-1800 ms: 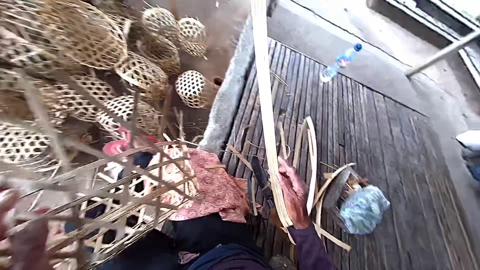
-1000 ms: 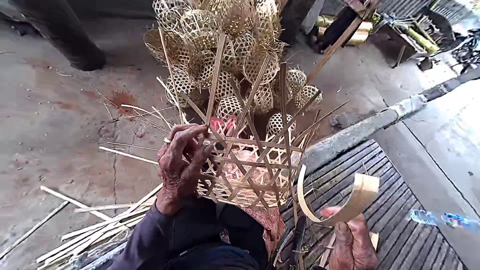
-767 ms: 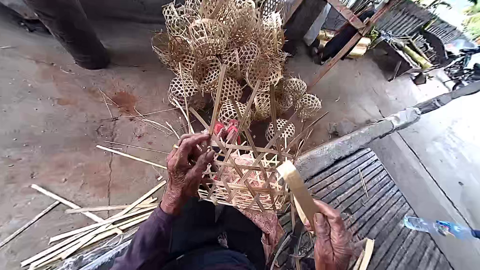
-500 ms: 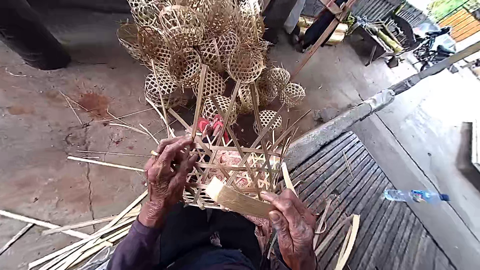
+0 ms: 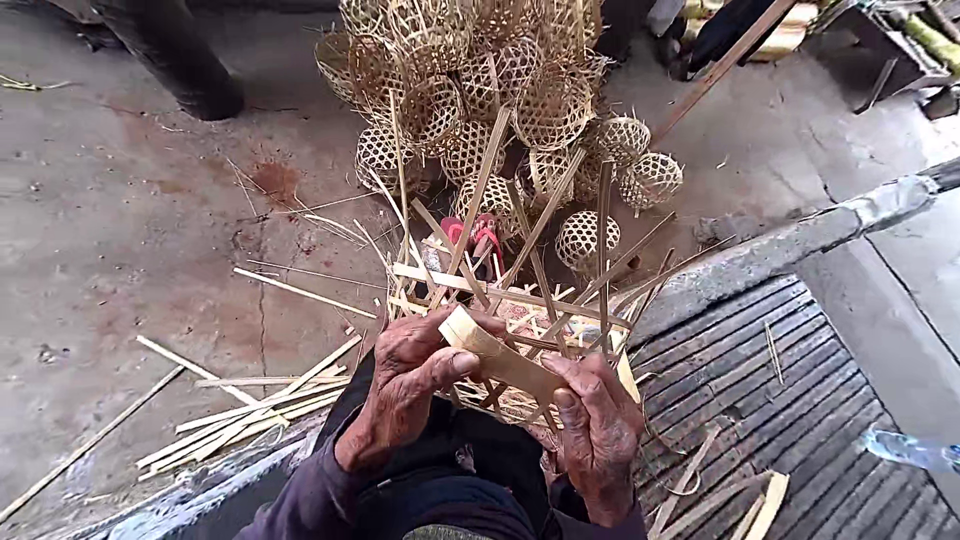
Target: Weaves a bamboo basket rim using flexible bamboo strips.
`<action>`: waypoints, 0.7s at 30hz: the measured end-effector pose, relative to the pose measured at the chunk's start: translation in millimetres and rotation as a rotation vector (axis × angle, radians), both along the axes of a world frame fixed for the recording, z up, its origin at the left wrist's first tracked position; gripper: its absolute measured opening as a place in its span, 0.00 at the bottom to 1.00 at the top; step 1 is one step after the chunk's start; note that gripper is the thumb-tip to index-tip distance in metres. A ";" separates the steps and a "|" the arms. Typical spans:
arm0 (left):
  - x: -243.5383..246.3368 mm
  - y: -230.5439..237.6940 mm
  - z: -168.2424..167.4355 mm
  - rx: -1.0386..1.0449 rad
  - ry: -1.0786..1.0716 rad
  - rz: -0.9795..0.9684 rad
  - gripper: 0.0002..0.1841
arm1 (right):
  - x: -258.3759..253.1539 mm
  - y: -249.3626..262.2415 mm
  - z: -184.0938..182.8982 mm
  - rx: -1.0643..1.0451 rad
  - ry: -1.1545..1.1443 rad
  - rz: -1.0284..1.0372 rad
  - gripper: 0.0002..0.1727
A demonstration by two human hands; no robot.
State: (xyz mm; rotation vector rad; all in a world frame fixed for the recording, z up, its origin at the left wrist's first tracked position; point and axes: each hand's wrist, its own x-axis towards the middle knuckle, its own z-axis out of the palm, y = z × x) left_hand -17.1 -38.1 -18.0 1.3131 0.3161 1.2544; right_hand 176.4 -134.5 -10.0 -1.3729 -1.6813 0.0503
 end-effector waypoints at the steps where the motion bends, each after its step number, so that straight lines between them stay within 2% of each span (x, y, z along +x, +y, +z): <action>1: 2.8 -1.7 0.3 -0.038 -0.056 -0.003 0.14 | 0.9 -0.6 1.0 -0.011 -0.020 -0.005 0.24; 5: 12.3 -4.6 -2.3 -0.106 -0.159 0.136 0.10 | -1.7 -2.4 8.4 -0.048 -0.140 -0.025 0.26; 8: 15.0 -2.3 -9.5 0.071 -0.086 0.322 0.09 | -2.6 -4.0 9.4 -0.067 -0.157 -0.033 0.24; 10: 13.6 1.4 -12.4 0.138 -0.038 0.365 0.08 | -0.5 -3.0 9.3 -0.068 -0.138 -0.028 0.24; 13: 2.6 18.3 2.9 0.088 -0.047 0.311 0.09 | 2.7 -4.2 10.0 -0.084 -0.107 -0.008 0.25; 15: -8.8 36.9 21.9 0.127 -0.014 0.358 0.10 | 2.4 -5.8 9.2 -0.080 -0.125 0.002 0.24; 18: -15.5 59.1 49.7 0.342 0.290 0.496 0.13 | 1.3 -8.5 7.1 -0.068 -0.146 0.026 0.25; 20: -12.6 65.1 66.4 0.433 0.570 0.497 0.19 | 0.4 -9.5 6.4 -0.064 -0.158 0.029 0.24; 21: -9.0 66.7 70.7 0.441 0.630 0.466 0.21 | 0.1 -9.8 6.3 -0.061 -0.164 0.027 0.24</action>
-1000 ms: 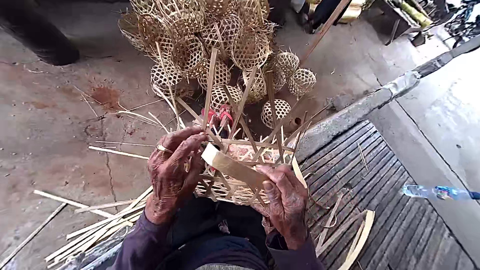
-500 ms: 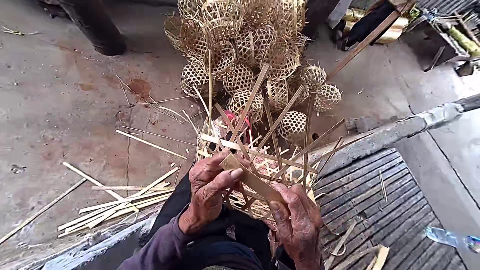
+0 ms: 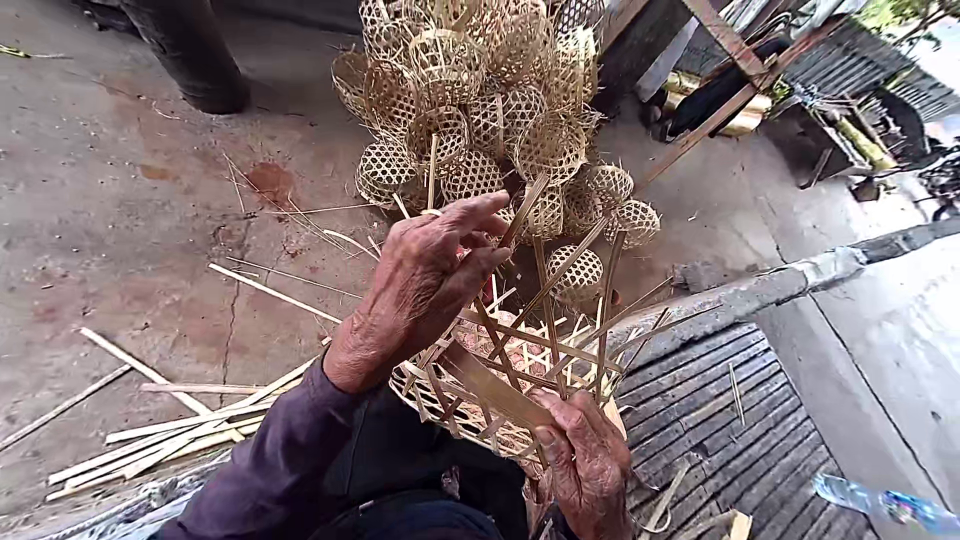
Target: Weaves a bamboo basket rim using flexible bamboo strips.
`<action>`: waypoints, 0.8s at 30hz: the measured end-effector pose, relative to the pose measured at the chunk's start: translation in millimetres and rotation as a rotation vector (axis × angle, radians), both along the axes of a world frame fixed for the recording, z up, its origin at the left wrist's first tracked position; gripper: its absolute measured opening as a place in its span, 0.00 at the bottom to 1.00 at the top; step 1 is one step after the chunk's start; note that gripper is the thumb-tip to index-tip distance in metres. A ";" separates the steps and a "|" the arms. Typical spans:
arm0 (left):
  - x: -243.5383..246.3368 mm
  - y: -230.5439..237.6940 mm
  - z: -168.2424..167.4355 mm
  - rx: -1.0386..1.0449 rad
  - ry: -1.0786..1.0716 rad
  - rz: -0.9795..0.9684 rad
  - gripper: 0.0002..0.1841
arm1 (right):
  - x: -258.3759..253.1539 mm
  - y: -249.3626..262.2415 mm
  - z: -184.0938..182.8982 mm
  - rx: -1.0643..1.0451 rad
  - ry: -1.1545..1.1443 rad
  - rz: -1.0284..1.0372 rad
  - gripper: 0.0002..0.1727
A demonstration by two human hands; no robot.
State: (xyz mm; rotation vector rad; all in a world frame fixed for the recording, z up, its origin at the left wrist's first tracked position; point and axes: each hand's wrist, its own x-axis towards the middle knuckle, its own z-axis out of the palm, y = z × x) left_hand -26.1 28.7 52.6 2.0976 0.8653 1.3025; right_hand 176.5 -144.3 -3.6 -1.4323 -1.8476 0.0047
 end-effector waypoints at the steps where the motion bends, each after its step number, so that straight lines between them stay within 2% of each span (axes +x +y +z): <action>1: 4.1 1.3 0.4 -0.039 -0.015 -0.037 0.20 | -0.4 -0.5 0.0 -0.001 0.001 0.000 0.25; 5: 14.2 4.8 -14.4 -0.141 -0.307 -0.188 0.08 | -1.3 -2.4 -0.3 -0.011 0.001 0.005 0.26; 10: 12.9 1.2 -26.0 -0.033 -0.304 -0.141 0.05 | -3.6 -2.5 -1.0 -0.027 0.001 0.003 0.26; 15: 17.7 15.6 -23.0 0.036 -0.259 -0.079 0.07 | -3.2 -1.8 -1.2 -0.023 0.049 0.027 0.26; 19: 6.2 -4.5 -18.4 0.203 -0.055 0.093 0.19 | 0.4 -2.5 0.2 -0.037 0.099 0.025 0.27; 22: 1.8 -16.7 -39.0 0.214 -0.028 0.192 0.20 | 0.6 -2.0 2.5 -0.049 0.150 0.035 0.27; 24: 2.0 -24.0 -57.9 0.182 0.064 0.212 0.22 | 2.1 -4.4 8.2 -0.068 0.175 0.025 0.27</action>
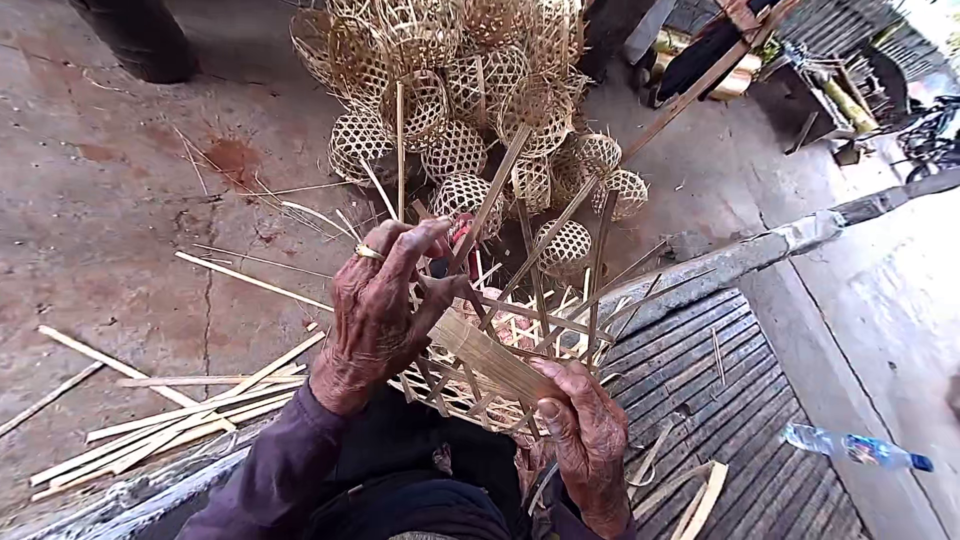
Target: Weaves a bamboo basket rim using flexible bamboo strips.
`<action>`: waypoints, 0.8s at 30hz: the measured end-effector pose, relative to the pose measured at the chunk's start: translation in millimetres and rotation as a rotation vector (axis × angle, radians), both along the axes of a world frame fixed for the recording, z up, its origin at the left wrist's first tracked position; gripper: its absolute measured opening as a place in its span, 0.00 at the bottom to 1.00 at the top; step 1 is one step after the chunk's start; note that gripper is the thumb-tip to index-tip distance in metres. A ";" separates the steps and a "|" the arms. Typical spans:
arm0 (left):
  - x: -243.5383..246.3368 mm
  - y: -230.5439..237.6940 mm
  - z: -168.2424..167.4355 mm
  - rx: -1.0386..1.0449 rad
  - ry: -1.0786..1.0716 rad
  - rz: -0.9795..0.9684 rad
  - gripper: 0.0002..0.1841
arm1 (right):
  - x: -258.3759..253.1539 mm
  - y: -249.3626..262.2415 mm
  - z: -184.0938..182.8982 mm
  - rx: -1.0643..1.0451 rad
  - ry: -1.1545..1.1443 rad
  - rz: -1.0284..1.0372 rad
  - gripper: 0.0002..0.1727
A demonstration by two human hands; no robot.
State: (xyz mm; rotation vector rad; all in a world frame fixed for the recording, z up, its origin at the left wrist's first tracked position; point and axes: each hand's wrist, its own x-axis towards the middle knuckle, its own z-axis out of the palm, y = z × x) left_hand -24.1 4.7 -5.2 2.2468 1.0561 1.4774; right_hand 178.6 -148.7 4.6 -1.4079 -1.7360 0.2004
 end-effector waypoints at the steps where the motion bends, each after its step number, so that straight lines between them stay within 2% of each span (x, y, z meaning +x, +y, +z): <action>1: 0.9 -2.7 -7.5 -0.008 0.044 0.008 0.24 | 1.4 -2.5 4.3 -0.005 -0.004 -0.020 0.27; 5: 3.1 -6.6 -14.7 0.028 0.028 0.018 0.21 | 11.4 -13.5 26.7 0.005 -0.087 -0.172 0.28; 10: 6.1 8.2 17.4 0.158 -0.119 -0.243 0.12 | 14.3 -5.6 7.5 -0.115 -0.194 -0.131 0.26; 12: 12.8 18.7 40.5 0.154 -0.044 -0.276 0.13 | 11.9 -7.9 3.2 -0.122 -0.191 -0.106 0.26; 15: 29.5 25.9 71.3 0.097 0.164 -0.198 0.21 | 13.8 -10.2 3.3 -0.104 -0.219 -0.099 0.26; 18: 56.6 24.6 77.5 0.088 0.173 -0.142 0.24 | 18.6 -8.9 3.8 -0.094 -0.228 -0.071 0.26; 20: 66.8 23.5 70.1 0.092 0.079 -0.157 0.21 | 19.0 -9.6 3.9 -0.090 -0.228 -0.062 0.27; 24: 70.6 20.0 64.6 0.034 -0.049 -0.239 0.07 | 20.1 -13.2 3.0 -0.084 -0.234 -0.046 0.26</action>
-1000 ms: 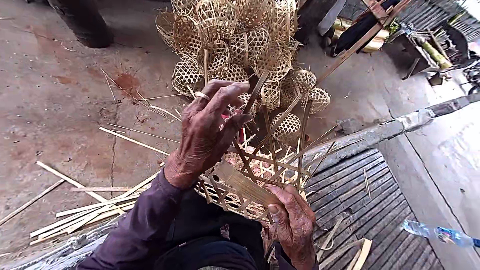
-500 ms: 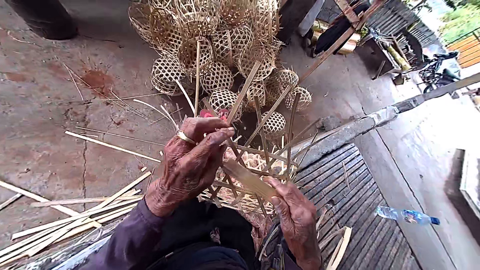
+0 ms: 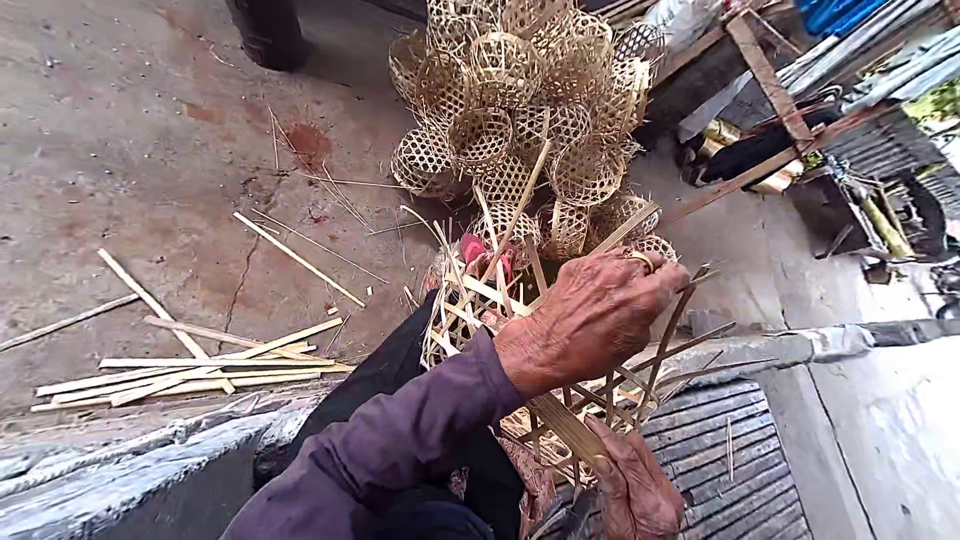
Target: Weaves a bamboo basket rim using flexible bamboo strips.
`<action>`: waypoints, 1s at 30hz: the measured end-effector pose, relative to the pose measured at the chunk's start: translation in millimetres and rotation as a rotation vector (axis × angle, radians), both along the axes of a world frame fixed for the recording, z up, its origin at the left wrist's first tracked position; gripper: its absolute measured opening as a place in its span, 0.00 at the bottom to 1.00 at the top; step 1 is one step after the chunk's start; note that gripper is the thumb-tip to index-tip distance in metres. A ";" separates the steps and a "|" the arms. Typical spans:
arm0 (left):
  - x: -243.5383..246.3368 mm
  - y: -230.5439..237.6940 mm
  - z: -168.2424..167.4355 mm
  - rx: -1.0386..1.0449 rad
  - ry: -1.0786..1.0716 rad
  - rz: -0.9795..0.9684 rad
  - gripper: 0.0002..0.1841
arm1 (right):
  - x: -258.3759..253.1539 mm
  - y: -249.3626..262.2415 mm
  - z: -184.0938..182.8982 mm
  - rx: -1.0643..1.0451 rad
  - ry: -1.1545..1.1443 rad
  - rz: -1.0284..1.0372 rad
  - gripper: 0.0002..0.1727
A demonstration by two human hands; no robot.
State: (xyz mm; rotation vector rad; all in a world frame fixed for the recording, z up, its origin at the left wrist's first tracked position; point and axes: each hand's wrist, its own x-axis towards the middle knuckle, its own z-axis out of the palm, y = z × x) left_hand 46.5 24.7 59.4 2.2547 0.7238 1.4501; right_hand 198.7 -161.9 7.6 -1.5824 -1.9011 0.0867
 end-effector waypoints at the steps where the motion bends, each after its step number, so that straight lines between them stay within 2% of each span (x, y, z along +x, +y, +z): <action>1: 0.4 -1.0 1.3 -0.006 -0.018 -0.024 0.04 | -0.7 -0.1 0.7 -0.007 -0.008 -0.003 0.27; 9: -1.8 -1.3 -4.7 0.020 -0.120 -0.104 0.05 | 0.6 -2.8 0.3 -0.021 -0.054 -0.028 0.29; 12: -25.8 -3.0 -7.4 0.015 -0.148 -0.105 0.10 | -1.2 -2.8 1.0 -0.003 -0.032 -0.034 0.27; 17: -67.0 -9.5 -50.5 0.038 -0.355 0.123 0.07 | 1.6 -2.6 -3.8 0.016 0.016 -0.037 0.26; 19: -81.9 0.5 -56.1 -0.067 -0.337 0.257 0.10 | 0.8 -4.1 -4.0 0.016 0.023 -0.033 0.26; 21: -88.9 19.7 -51.5 -0.158 -0.215 0.336 0.14 | -0.2 -3.9 -3.3 0.024 0.017 -0.029 0.27; 24: -90.1 44.1 -39.3 -0.300 -0.014 0.232 0.23 | -1.8 -1.8 -3.6 0.033 -0.003 -0.036 0.26; 25: -89.3 49.3 -37.0 -0.351 0.000 0.185 0.23 | -1.6 -1.7 -4.2 0.036 -0.006 -0.035 0.26; 27: -88.6 55.8 -39.8 -0.424 -0.064 0.101 0.17 | -1.5 -2.6 -4.3 0.033 -0.002 -0.032 0.26; 30: -89.9 60.0 -52.6 -0.428 -0.309 -0.014 0.08 | -1.8 -2.3 -4.4 0.024 -0.003 -0.027 0.26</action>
